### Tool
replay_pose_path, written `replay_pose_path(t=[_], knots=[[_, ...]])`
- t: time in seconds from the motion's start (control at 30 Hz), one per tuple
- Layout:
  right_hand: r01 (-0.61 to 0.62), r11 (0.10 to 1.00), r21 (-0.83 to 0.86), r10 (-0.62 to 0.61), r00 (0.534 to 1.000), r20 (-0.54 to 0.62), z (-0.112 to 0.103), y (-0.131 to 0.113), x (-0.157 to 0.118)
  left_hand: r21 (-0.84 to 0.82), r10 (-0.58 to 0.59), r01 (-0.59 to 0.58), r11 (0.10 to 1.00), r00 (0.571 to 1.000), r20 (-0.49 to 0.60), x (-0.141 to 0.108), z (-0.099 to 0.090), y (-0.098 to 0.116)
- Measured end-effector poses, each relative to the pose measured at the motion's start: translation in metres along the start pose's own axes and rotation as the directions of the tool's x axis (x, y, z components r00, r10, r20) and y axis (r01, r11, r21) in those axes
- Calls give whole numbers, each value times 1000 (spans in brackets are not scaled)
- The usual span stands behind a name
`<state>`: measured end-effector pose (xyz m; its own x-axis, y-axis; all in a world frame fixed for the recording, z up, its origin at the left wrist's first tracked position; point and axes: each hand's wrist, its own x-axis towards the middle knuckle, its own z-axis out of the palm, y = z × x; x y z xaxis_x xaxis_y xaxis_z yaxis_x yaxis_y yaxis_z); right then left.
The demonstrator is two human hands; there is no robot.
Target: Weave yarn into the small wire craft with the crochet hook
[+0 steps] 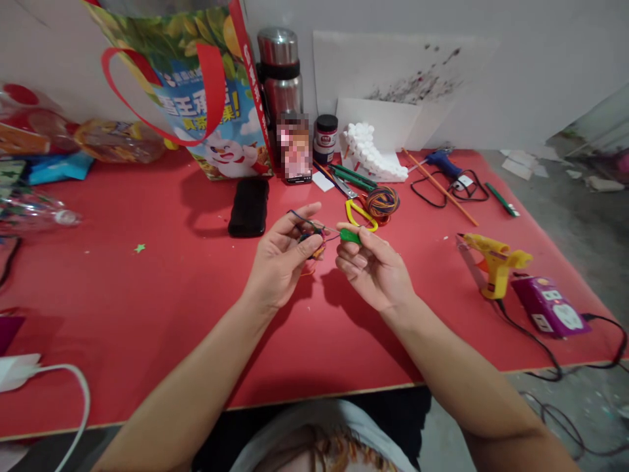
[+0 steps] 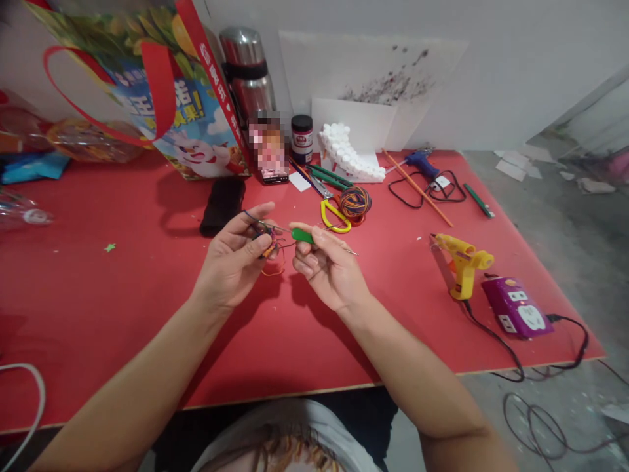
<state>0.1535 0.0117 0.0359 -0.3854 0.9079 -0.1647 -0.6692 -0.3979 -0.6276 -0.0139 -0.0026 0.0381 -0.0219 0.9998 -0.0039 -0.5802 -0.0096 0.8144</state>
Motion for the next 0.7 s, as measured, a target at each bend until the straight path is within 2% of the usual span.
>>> replay_pose_path(t=[0.23, 0.43, 0.7], knots=[[-6, 1000, -27, 6, 1000, 19, -4, 1, 1, 36, 46, -45, 998, 999, -27, 1, -3, 2], [-15, 1000, -11, 15, 999, 30, -1, 2, 1, 98, 23, -16, 995, 997, -70, -1, -4, 0], [-6, 1000, -3, 6, 1000, 8, 3, -1, -4, 14, 34, -33, 999, 998, -58, -3, 3, -3]])
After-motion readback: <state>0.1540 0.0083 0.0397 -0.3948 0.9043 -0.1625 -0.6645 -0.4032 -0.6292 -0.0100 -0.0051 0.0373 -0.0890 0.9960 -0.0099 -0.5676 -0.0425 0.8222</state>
